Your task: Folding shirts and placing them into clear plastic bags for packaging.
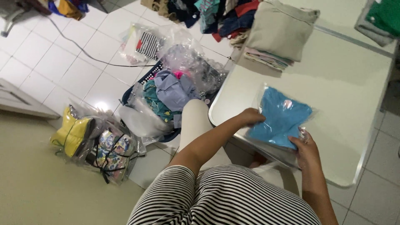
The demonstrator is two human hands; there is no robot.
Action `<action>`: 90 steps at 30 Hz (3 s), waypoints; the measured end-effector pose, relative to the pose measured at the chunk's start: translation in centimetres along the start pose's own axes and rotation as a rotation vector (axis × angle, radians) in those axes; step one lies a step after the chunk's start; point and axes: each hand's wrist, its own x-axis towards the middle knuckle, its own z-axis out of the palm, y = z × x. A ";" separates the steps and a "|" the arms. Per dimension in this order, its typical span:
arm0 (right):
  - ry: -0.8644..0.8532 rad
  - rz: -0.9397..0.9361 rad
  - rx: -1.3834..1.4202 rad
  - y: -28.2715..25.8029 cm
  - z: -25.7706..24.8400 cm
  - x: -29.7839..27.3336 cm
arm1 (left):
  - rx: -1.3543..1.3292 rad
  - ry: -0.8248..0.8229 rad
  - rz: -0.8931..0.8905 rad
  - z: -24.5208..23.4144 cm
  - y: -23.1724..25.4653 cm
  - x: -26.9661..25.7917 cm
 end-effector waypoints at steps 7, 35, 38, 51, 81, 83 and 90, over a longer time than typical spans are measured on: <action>-0.267 -0.096 0.075 -2.5 2.5 2.4 | -0.591 -0.403 -0.222 -7.4 2.4 -9.9; -0.327 0.049 -0.450 -6.6 17.4 7.9 | -0.712 1.170 0.763 -61.9 11.9 -9.8; -0.271 0.100 -0.537 -6.6 16.9 8.0 | -0.534 1.236 0.397 -66.4 7.9 -3.0; -0.329 -0.390 -0.758 -4.9 23.7 12.7 | 0.529 1.061 -0.228 -49.4 8.3 20.5; -0.464 -0.128 -0.206 1.1 41.3 40.7 | 0.651 1.299 0.950 -28.7 3.0 12.6; -0.445 -0.080 -0.160 -3.9 38.3 34.2 | 0.762 1.302 0.916 -25.5 4.1 10.0; -0.074 0.155 0.178 -2.8 24.0 28.2 | 0.551 0.798 1.328 -14.3 3.6 3.6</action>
